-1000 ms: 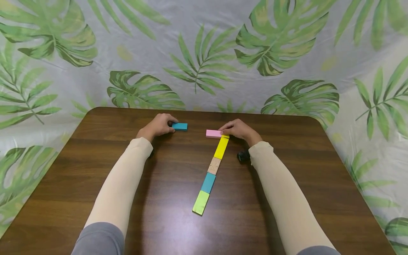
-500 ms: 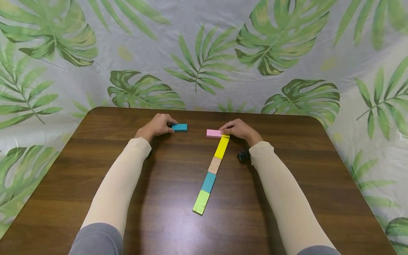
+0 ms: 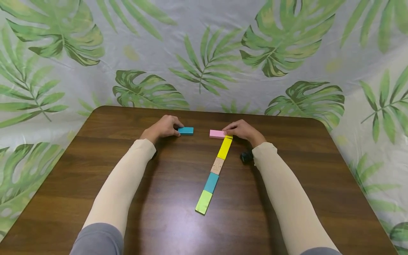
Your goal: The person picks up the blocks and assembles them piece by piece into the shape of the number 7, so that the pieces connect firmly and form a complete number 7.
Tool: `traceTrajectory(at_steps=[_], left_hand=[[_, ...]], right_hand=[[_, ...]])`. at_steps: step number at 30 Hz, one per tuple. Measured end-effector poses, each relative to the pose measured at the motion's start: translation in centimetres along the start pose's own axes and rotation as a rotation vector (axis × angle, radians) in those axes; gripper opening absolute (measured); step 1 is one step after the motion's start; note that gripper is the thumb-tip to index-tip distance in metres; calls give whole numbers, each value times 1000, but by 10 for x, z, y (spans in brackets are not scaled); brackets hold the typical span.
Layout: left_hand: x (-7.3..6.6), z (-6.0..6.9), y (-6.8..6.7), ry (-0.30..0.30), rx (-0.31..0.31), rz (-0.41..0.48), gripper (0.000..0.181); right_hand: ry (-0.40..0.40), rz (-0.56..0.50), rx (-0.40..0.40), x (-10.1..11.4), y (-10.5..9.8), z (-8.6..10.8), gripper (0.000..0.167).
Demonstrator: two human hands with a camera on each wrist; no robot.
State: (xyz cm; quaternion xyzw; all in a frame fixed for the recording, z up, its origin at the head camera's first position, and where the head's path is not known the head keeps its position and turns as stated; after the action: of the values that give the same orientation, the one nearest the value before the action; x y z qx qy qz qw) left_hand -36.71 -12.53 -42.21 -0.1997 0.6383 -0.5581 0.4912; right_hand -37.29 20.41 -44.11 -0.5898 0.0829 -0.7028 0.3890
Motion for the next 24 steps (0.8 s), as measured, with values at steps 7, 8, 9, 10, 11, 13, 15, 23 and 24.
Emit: traceTrajectory(at_steps=[7, 8, 9, 10, 11, 13, 15, 23, 24], left_hand=[[-11, -4, 5, 41, -16, -19, 39], [-12, -5, 6, 43, -16, -25, 39], [-12, -5, 6, 44, -16, -27, 39], [-13, -6, 7, 43, -16, -30, 39], [-14, -6, 8, 42, -16, -28, 39], [-15, -7, 10, 42, -17, -29, 39], [-16, -8, 11, 38, -17, -22, 39], [-22, -12, 15, 37, -12, -1, 38], [-23, -13, 16, 38, -12, -2, 38]], right_hand=[[-3, 5, -11, -1, 0, -1, 30], [-2, 4, -10, -2, 0, -1, 30], [-2, 1, -8, -2, 0, -1, 30], [-2, -1, -5, -2, 0, -1, 30], [-2, -2, -4, -2, 1, -2, 30], [-3, -11, -3, -1, 1, -1, 30], [-6, -15, -1, -1, 1, 0, 30], [-6, -25, 3, 1, 1, 0, 30], [-6, -26, 3, 1, 1, 0, 30]])
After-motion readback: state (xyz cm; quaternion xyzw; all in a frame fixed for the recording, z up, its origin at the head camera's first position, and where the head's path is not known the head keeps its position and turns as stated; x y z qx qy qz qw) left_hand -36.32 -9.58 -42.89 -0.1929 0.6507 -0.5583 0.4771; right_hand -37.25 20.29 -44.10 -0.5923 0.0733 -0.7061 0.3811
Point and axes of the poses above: each hand's wrist, its own z-axis away from the middle knuckle, its own y-axis out of the palm, x = y × z, the point moved 2 cm from there along -z, towards the middle knuckle, and after that the axes turned 4 degrees about -z, right-handed, at the moved point
